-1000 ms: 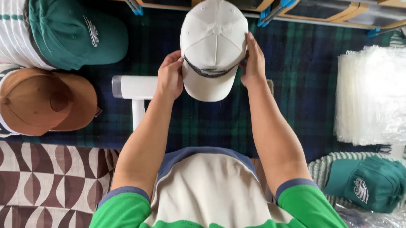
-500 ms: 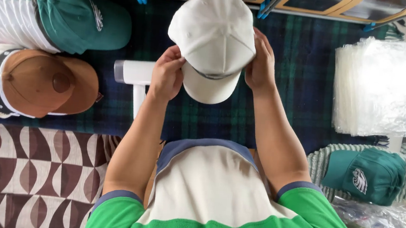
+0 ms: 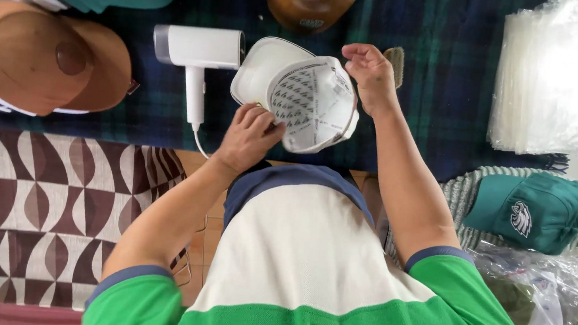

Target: Cleaning a white baseball cap by brushing both the interior and exterior surfaces with a wooden brush.

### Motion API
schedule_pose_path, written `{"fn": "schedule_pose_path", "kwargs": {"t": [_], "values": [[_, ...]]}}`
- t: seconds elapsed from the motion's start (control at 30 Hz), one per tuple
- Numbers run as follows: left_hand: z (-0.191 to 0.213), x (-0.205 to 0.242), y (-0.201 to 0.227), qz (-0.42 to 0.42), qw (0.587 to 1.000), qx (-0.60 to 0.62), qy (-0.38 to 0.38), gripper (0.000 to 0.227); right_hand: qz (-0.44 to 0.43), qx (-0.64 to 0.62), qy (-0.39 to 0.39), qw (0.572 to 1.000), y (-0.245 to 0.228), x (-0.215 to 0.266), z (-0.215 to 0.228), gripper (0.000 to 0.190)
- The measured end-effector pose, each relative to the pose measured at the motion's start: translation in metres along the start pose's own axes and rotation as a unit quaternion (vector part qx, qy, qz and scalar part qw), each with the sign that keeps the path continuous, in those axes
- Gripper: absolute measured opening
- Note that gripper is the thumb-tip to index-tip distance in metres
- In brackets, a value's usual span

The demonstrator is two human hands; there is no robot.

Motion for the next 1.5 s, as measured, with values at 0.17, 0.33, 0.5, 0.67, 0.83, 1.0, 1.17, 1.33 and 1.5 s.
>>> {"fn": "schedule_pose_path", "kwargs": {"t": [0.17,0.33,0.5,0.67,0.83,1.0,1.17,1.33,1.5], "values": [[-0.022,0.008,0.034,0.065,0.997,-0.031,0.003,0.013,0.002,0.091,0.019,0.996,0.002,0.032,-0.015,0.053],[-0.051,0.052,0.027,0.126,0.992,0.008,0.016,0.022,0.06,0.222,0.024,0.973,0.044,0.05,-0.013,0.072],[-0.048,0.077,-0.012,0.524,0.783,0.332,0.049,0.074,0.03,0.195,0.115,0.974,0.051,0.045,-0.013,0.035],[-0.08,0.07,-0.022,0.562,0.549,0.599,0.153,0.039,0.057,0.141,0.145,0.978,0.046,0.051,-0.007,0.023],[-0.082,0.058,-0.027,0.569,0.545,0.596,0.157,0.029,0.134,0.245,0.304,0.911,0.112,0.051,0.05,0.035],[-0.069,0.036,-0.023,0.601,0.518,0.595,0.127,0.027,-0.213,0.374,0.173,0.886,0.203,0.045,0.075,0.05],[-0.08,0.038,-0.022,0.624,0.489,0.599,0.111,0.027,-0.098,0.323,0.215,0.917,0.18,0.059,0.095,0.037],[-0.08,0.03,-0.021,0.64,0.495,0.581,0.086,0.034,0.06,0.238,0.262,0.933,0.072,0.101,0.084,0.026],[-0.038,0.0,-0.01,0.601,0.509,0.615,0.05,0.062,0.096,0.155,0.083,0.98,0.007,0.114,0.036,0.024]]}}
Point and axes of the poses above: each hand's wrist, its own x-axis away from the middle knuckle, its own z-axis out of the back of the hand, y = z × x, the point moved 2 cm from there along -x, towards the middle knuckle, and after that the axes turned 12 degrees about -y, right-handed, at the moved point
